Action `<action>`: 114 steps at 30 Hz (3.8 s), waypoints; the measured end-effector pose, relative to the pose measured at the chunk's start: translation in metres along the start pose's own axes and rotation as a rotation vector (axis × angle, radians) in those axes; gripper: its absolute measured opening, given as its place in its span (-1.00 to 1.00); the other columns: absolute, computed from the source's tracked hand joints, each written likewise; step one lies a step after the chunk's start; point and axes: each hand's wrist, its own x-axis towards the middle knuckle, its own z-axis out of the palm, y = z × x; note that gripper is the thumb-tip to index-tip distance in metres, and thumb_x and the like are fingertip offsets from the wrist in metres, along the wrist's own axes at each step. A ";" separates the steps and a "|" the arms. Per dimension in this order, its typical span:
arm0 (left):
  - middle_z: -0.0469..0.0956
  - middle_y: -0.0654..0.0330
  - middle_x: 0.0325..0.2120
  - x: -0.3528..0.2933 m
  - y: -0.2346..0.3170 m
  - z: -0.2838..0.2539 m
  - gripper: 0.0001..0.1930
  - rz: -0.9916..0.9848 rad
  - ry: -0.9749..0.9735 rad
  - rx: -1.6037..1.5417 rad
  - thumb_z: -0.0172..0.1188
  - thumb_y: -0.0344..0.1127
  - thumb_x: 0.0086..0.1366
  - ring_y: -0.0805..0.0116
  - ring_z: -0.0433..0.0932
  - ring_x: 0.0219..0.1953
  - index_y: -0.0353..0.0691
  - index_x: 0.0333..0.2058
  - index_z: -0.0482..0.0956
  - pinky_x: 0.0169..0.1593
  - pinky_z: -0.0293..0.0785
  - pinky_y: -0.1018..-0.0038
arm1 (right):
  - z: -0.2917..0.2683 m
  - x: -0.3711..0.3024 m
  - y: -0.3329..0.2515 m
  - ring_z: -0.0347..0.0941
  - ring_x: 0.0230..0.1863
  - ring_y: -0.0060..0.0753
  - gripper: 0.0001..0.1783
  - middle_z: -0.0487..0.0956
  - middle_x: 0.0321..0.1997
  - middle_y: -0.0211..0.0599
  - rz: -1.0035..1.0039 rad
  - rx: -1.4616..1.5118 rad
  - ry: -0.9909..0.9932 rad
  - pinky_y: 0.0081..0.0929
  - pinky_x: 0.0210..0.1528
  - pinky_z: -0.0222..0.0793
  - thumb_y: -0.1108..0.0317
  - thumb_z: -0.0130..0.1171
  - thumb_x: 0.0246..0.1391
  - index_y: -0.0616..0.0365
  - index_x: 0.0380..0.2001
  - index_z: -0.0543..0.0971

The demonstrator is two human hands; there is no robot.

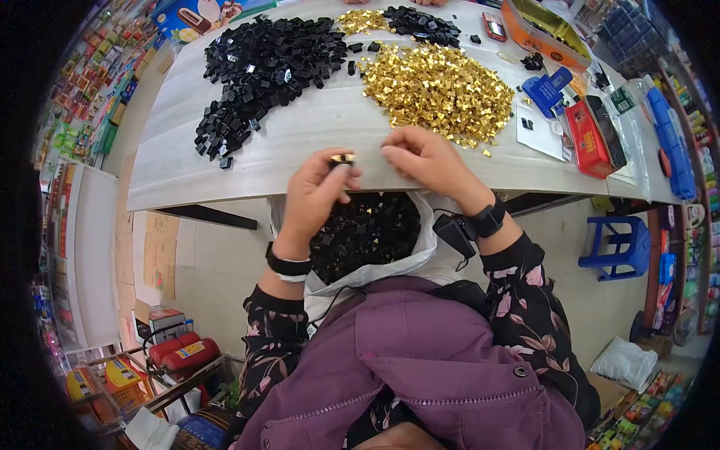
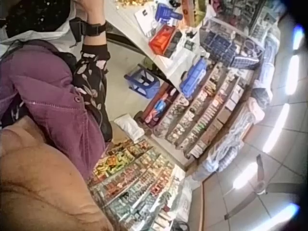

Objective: The person picks up a black plastic piece and a gold metal piece by hand, fits the gold piece into the black piece, and drops the assembled unit into a white bag, repeating the process.

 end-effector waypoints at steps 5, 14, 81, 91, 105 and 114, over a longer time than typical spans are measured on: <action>0.52 0.17 -0.36 -0.013 0.020 -0.048 -0.84 -0.149 0.294 -0.602 0.01 -0.32 0.31 0.48 0.51 -0.43 -0.25 -0.20 0.43 -0.45 0.42 0.60 | -0.005 0.009 0.005 0.42 -0.49 -0.62 -0.75 0.48 -0.46 -0.43 -0.197 -0.528 0.236 -0.64 -0.42 0.34 0.29 0.16 0.04 0.16 -0.21 0.52; 0.48 0.24 -0.45 -0.019 0.017 -0.160 -0.82 -0.066 0.636 0.083 0.08 -0.25 0.27 0.51 0.46 -0.41 -0.23 -0.26 0.46 -0.42 0.37 0.63 | 0.012 0.012 -0.004 0.47 -0.49 -0.39 -0.81 0.49 -0.44 -0.31 -0.357 -0.668 0.352 -0.52 -0.42 0.37 0.30 0.22 -0.04 0.09 -0.32 0.57; 0.55 0.08 -0.34 0.030 -0.009 0.023 -0.78 0.267 -0.128 0.464 0.04 -0.47 0.22 0.36 0.54 -0.33 -0.32 -0.14 0.47 -0.26 0.43 0.50 | 0.000 0.007 0.004 0.33 -0.61 -0.77 -0.78 0.48 -0.59 -0.55 0.050 0.179 -0.015 -0.75 -0.59 0.22 0.20 0.17 0.09 0.13 -0.46 0.51; 0.51 0.29 -0.46 0.034 -0.002 0.019 -0.78 -0.014 0.038 -0.098 0.05 -0.44 0.26 0.64 0.36 -0.58 -0.26 -0.11 0.47 -0.50 0.28 0.70 | -0.011 0.010 0.001 0.34 -0.58 -0.75 -0.80 0.49 -0.54 -0.53 0.051 0.081 0.094 -0.76 -0.58 0.22 0.23 0.17 0.07 0.15 -0.38 0.54; 0.40 0.30 -0.42 0.034 -0.013 0.020 -0.73 0.125 0.141 -0.126 0.20 -0.39 0.18 0.65 0.33 -0.59 -0.28 -0.14 0.43 -0.53 0.30 0.69 | 0.008 0.013 0.000 0.46 -0.53 -0.46 -0.79 0.49 -0.50 -0.38 -0.339 -0.632 0.352 -0.54 -0.48 0.35 0.28 0.24 -0.07 0.05 -0.32 0.58; 0.52 0.28 -0.41 0.032 0.001 0.018 -0.80 -0.012 0.004 -0.023 0.08 -0.41 0.27 0.66 0.38 -0.50 -0.31 -0.14 0.42 -0.44 0.37 0.70 | 0.004 0.023 0.007 0.47 -0.52 -0.43 -0.85 0.50 -0.49 -0.34 -0.327 -0.594 0.307 -0.53 -0.45 0.38 0.31 0.23 -0.08 0.09 -0.40 0.58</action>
